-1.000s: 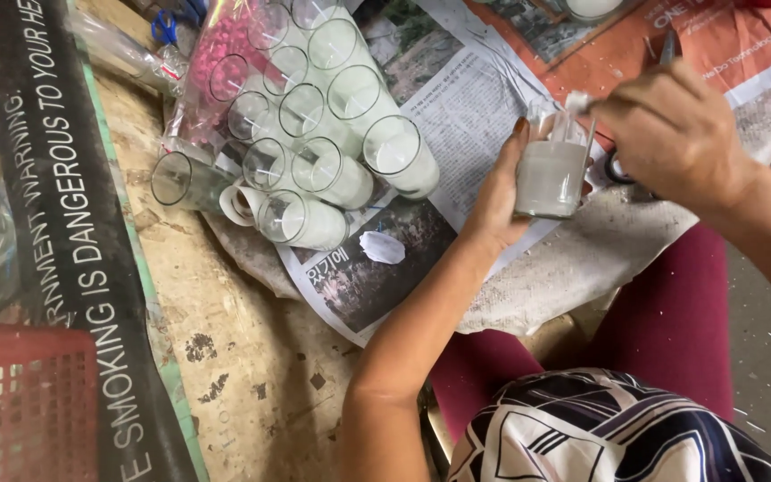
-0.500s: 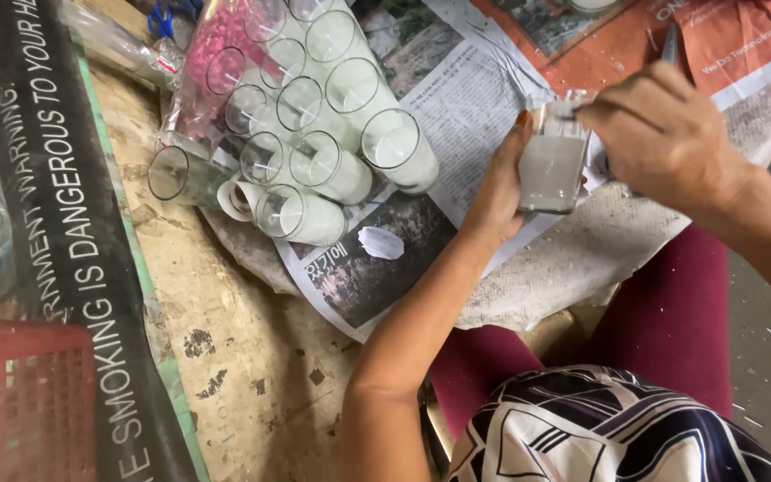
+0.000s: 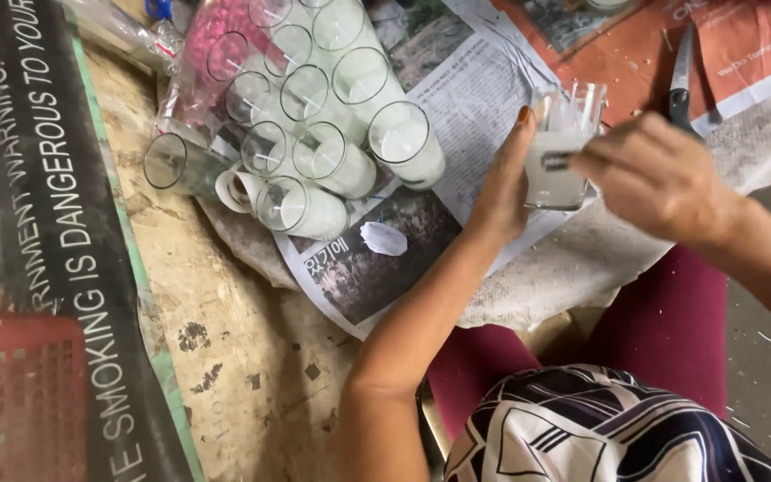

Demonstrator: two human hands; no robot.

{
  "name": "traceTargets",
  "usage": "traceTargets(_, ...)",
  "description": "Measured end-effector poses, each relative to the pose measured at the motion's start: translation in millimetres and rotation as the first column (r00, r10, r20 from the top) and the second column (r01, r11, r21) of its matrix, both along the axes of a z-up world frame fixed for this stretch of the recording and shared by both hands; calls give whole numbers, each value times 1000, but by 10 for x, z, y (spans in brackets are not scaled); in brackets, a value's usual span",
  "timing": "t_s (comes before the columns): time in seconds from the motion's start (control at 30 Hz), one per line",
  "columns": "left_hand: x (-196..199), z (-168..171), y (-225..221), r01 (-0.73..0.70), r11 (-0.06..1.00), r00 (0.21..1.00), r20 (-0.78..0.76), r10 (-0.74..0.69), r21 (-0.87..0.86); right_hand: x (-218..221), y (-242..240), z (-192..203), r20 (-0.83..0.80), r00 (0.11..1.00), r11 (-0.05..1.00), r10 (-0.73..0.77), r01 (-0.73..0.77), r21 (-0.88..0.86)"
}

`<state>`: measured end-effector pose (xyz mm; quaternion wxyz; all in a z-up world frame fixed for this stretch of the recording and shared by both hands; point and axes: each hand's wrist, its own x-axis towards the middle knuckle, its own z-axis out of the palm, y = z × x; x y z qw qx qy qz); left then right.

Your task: Cleaning residue from the inside of small glass candle jars using a small scraping tool.

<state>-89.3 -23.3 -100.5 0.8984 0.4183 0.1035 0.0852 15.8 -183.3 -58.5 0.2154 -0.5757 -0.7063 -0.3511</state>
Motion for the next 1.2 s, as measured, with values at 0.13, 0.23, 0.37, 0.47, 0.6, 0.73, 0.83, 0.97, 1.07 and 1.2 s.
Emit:
traceTargets(0.13,25,210,-45,-47,995,978,-196,64,93,145,93,227,-17,999,995,-37,39,89)
traceTargets(0.23,-4,358,-1,-91,994,971,-217,104,68,109,74,123,36,994,994,-101,102,-40)
traceTargets(0.37,-2,313,-44,-89,991,960,-256,112,101,199,117,167,-5,997,997,-77,77,20)
traceTargets(0.47,-21,393,-32,-94,990,973,-202,114,106,92,155,260,9,1000,998,-26,26,57)
traceTargets(0.6,-2,211,-33,-102,982,966,-221,135,156,305,41,218,53,985,977,-166,172,-127)
traceTargets(0.73,-24,441,0,-27,999,984,-173,32,33,203,-8,475,-293,946,990,-137,135,-27)
traceTargets(0.83,-82,498,12,-81,996,961,-269,70,-28,-43,-20,365,-591,796,991,-129,114,-64)
traceTargets(0.97,-101,524,68,-46,940,979,-170,109,338,-254,51,440,-730,661,957,-174,-62,-283)
traceTargets(1.07,552,-543,457,-26,892,919,-341,199,452,-400,8,418,-650,744,938,-153,-97,-332)
traceTargets(1.2,-86,577,58,-113,988,971,-223,87,-104,-232,-10,499,-690,696,952,-196,-32,-303)
